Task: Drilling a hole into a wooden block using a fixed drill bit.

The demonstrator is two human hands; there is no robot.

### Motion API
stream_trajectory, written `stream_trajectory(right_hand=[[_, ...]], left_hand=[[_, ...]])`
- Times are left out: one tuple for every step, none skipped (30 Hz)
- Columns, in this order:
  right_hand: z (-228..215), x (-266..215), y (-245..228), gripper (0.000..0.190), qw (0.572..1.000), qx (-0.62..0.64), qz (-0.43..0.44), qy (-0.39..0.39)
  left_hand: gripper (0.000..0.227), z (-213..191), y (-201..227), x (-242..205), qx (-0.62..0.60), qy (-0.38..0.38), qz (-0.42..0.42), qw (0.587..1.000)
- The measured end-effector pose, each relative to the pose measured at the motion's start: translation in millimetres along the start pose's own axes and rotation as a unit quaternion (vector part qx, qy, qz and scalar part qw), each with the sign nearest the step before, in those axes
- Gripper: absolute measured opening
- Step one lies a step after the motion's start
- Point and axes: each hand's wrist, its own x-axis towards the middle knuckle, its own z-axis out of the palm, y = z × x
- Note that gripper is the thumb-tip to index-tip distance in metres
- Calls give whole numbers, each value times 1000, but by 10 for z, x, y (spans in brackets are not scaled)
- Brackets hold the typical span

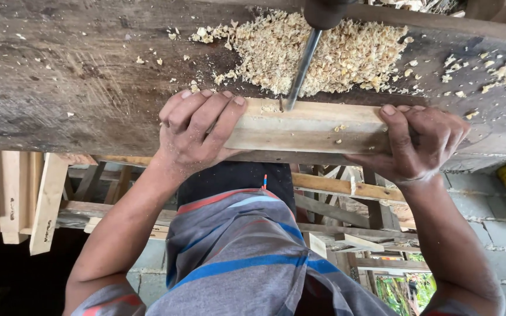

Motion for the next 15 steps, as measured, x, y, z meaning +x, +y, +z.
stream_trajectory(right_hand=[[5, 7, -3, 63, 1000, -1, -1, 0], [12, 14, -6, 63, 1000, 1, 1, 7], [19, 25, -8, 63, 1000, 4, 2, 13], [11, 33, -14, 63, 1000, 3, 0, 13], [7, 41, -21, 61, 1000, 11, 5, 10], [3, 49, -28, 60, 1000, 20, 10, 8], [1, 47, -37, 60, 1000, 20, 8, 8], [-2, 44, -44, 61, 1000, 18, 14, 1], [-13, 38, -50, 61, 1000, 17, 21, -8], [-15, 29, -51, 61, 1000, 16, 20, -10], [-11, 23, -50, 62, 1000, 14, 23, -10], [-6, 18, -49, 63, 1000, 12, 26, -11], [0, 26, -47, 63, 1000, 12, 24, -11], [5, 34, -44, 63, 1000, 11, 23, -9], [6, 40, -41, 63, 1000, 9, 22, -7]], left_hand=[[42, 4, 2, 6, 0, 2, -1, 1000], [38, 9, 3, 10, 3, 6, -4, 1000], [33, 13, 2, 15, 6, 10, -7, 1000], [33, 9, -8, 19, 6, 12, -8, 1000], [36, -1, -15, 19, 5, 5, -6, 1000], [39, -12, -21, 18, 5, -2, -3, 1000], [39, -13, -26, 32, 6, 0, -4, 1000], [35, -13, -30, 46, 5, 10, -4, 1000], [31, -9, -28, 61, 2, 20, -4, 1000], [31, -5, -34, 53, 2, 21, -6, 1000], [28, -8, -39, 41, 9, 13, -5, 1000], [25, -11, -44, 29, 16, 6, -4, 1000], [25, -20, -50, 34, 17, 6, -5, 1000], [22, -27, -55, 40, 17, 1, -5, 1000], [19, -33, -57, 46, 17, -4, -4, 1000]])
